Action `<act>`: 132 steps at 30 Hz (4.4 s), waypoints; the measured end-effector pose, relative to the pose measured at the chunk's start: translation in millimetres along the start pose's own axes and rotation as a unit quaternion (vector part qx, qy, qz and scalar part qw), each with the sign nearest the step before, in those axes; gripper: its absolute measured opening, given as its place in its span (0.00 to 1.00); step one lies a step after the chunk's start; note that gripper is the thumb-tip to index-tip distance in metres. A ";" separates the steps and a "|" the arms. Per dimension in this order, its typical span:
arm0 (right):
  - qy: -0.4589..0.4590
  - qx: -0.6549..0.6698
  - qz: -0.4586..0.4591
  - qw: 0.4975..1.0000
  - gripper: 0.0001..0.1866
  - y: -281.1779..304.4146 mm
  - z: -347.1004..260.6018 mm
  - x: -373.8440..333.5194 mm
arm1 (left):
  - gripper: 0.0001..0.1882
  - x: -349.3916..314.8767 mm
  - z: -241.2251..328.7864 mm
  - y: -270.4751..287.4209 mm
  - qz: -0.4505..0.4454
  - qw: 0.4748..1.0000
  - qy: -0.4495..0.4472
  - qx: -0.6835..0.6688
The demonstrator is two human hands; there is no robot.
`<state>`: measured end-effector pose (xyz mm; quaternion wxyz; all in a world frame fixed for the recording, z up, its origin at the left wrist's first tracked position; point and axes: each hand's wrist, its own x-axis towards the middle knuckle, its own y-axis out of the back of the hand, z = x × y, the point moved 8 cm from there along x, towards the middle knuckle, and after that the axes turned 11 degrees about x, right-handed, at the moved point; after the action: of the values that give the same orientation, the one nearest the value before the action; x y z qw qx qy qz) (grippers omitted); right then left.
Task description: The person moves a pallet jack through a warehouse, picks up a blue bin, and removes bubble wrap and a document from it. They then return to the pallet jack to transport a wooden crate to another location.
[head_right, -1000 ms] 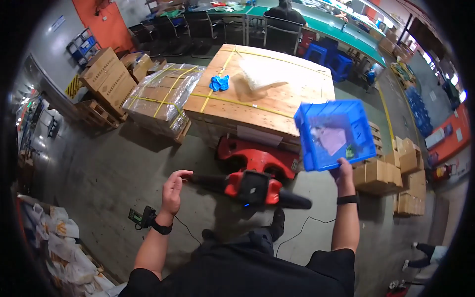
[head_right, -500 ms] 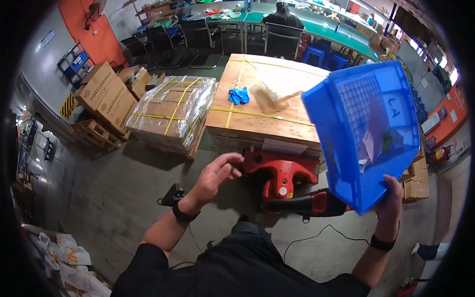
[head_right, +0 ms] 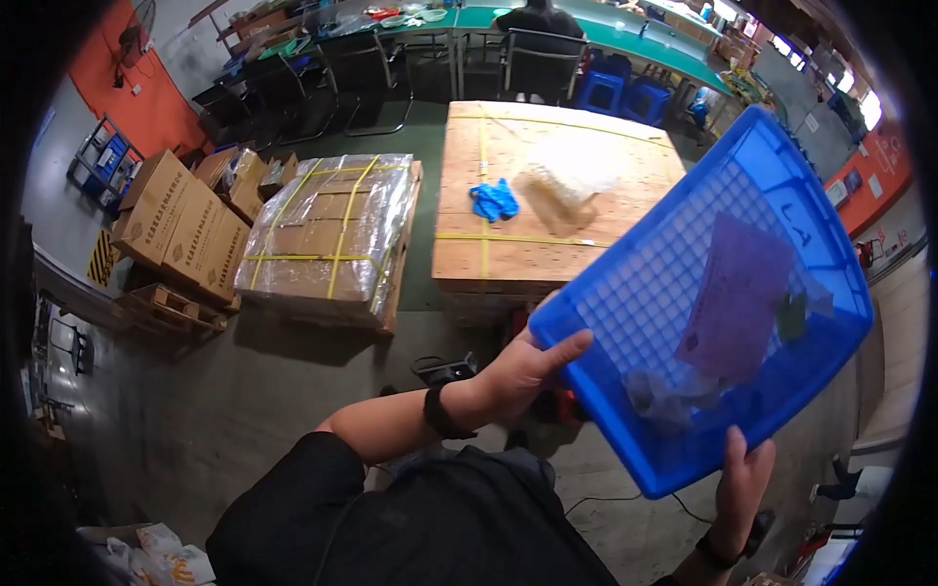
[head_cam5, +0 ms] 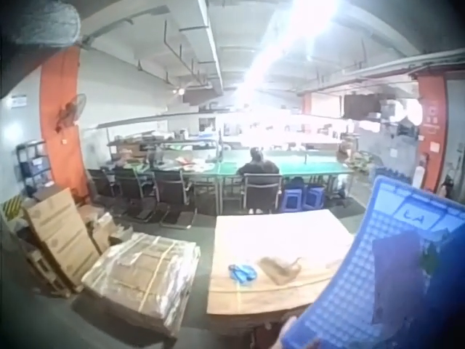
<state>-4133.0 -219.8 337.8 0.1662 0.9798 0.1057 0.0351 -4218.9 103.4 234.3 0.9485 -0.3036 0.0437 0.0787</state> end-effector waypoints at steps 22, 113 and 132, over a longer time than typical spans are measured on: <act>-0.281 0.083 -0.181 0.939 0.22 -546.1 197.8 116.0 | 0.22 -197.2 -5.3 800.3 0.578 0.796 0.119 -0.135; -0.373 0.064 -0.211 0.901 0.32 -846.7 159.8 107.4 | 0.16 -44.5 -109.5 1088.5 0.616 0.653 0.123 -0.424; -0.341 0.049 -0.306 0.887 0.36 -900.3 169.5 81.0 | 0.13 -135.0 51.3 1026.4 0.670 0.734 0.101 0.053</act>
<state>-4212.4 574.4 -119.2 0.1467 0.8571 0.3388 -0.3592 -4530.4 941.3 -290.6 0.6550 -0.1515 0.3350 0.6602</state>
